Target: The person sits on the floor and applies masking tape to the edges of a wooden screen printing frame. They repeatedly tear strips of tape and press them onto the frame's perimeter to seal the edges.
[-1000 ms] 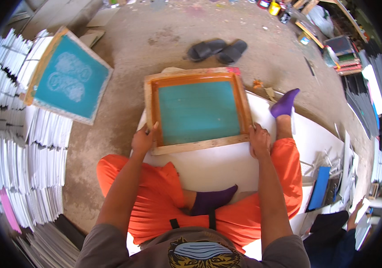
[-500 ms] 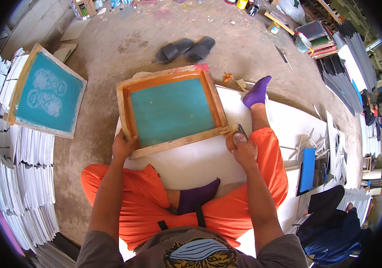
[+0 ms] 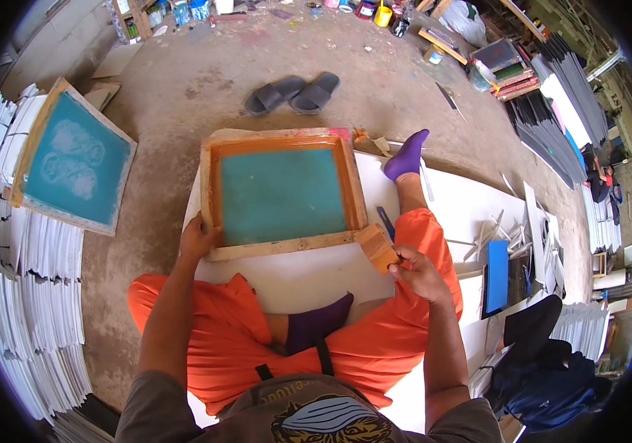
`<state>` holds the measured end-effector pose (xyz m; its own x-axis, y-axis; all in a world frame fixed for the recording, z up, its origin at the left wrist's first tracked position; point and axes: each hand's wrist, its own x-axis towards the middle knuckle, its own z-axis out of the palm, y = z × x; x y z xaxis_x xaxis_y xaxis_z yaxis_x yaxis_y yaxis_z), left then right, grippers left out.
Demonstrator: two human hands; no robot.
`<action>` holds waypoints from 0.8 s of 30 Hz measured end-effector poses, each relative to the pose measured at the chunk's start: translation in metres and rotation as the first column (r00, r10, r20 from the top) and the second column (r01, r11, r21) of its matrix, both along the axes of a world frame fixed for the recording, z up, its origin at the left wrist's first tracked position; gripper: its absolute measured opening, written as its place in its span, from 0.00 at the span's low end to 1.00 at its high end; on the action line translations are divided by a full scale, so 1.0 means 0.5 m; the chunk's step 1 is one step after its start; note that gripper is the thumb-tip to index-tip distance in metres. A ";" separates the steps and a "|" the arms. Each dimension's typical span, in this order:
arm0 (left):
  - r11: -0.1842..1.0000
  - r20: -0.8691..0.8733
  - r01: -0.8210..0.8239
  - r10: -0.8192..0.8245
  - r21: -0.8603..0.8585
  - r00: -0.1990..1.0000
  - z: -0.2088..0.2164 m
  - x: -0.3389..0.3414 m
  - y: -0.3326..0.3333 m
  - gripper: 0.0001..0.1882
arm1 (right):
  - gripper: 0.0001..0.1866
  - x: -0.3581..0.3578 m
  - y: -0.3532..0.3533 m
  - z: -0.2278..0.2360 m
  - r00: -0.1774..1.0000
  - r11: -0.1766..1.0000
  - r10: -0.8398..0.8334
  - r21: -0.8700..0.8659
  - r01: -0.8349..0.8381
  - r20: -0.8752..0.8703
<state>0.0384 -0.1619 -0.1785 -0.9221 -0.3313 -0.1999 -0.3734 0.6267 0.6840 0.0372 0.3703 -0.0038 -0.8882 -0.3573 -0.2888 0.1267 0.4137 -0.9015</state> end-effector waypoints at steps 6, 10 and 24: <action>0.993 0.018 0.115 -0.115 -0.028 0.993 0.013 -0.024 -0.009 0.40 | 0.13 -0.008 -0.036 -0.034 0.999 0.990 0.047 -0.132 -0.050 -0.026; 0.958 0.059 0.069 -0.055 -0.278 0.997 0.031 -0.044 0.001 0.42 | 0.13 -0.011 -0.088 -0.020 0.993 0.984 0.118 -0.133 -0.121 -0.030; 0.518 -0.240 0.321 -0.218 0.793 0.946 0.238 0.008 0.310 0.24 | 0.15 -0.032 -0.197 -0.024 0.930 0.934 0.334 -0.074 -0.348 -0.153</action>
<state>0.0423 -0.0069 -0.0596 -0.9688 0.1947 -0.1534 -0.1856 -0.1595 0.9696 0.0211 0.2717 -0.0158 -0.7358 -0.6662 -0.1220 -0.1329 0.3188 -0.9385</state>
